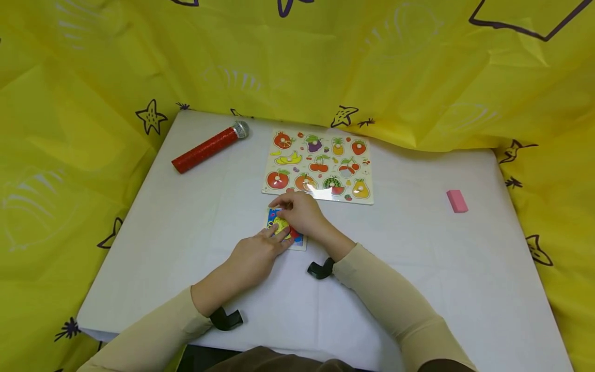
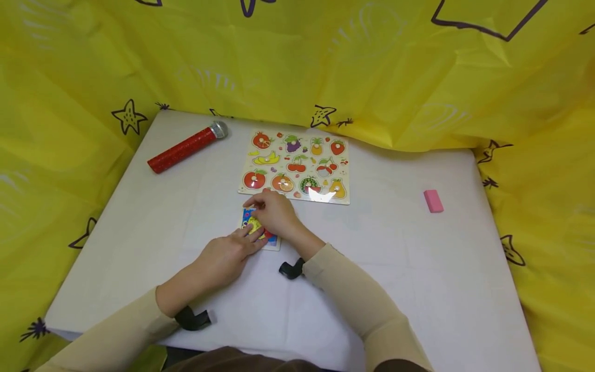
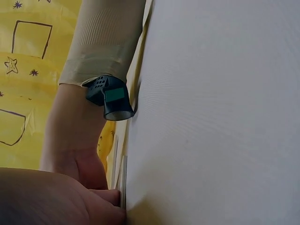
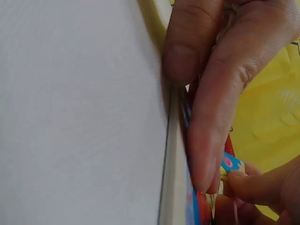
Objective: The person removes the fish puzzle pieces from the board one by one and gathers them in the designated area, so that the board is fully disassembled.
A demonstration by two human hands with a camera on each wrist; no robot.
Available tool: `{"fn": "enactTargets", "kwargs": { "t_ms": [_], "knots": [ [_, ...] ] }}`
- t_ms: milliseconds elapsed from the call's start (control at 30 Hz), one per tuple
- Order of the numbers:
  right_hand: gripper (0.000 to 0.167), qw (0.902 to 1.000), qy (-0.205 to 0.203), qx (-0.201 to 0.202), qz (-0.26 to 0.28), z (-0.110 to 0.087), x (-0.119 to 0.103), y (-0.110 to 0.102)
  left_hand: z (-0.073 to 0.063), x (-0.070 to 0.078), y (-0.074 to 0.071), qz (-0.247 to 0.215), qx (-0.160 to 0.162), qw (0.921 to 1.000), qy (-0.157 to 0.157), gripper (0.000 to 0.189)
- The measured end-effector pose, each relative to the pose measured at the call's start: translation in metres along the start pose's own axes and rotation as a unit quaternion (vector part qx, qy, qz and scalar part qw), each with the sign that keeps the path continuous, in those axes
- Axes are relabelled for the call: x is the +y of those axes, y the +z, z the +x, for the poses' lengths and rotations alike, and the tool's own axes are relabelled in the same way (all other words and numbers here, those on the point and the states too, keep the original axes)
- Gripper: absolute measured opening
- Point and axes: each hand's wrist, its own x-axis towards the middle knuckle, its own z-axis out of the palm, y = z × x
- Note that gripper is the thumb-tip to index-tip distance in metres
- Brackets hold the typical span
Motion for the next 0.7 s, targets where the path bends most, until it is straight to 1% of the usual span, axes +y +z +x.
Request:
{"fn": "enactTargets", "kwargs": {
  "t_ms": [100,200,300,433,567,700],
  "knots": [
    [0.012,0.9991,0.012,0.023,0.034,-0.001,0.000,-0.001,0.000,0.001,-0.001,-0.010,-0.006,0.9999,0.001,0.041],
    [0.009,0.9952,0.024,0.036,0.088,-0.001,0.002,-0.004,0.000,0.002,-0.002,-0.017,-0.013,0.9998,0.001,0.041],
    [0.008,0.9870,0.040,0.036,0.151,-0.002,0.003,-0.009,0.000,0.002,-0.001,-0.021,-0.020,0.9996,-0.003,0.040],
    [0.008,0.9767,0.065,0.037,0.201,-0.005,0.010,-0.018,0.000,0.002,-0.001,-0.022,-0.027,0.9993,-0.008,0.041],
    [0.008,0.9728,0.097,0.036,0.207,-0.011,0.020,-0.032,0.000,0.003,-0.001,-0.019,-0.030,0.9993,-0.010,0.043],
    [0.009,0.9751,0.118,0.037,0.185,-0.019,0.029,-0.046,0.000,0.003,-0.001,-0.012,-0.028,0.9995,-0.009,0.044]
  ]
}}
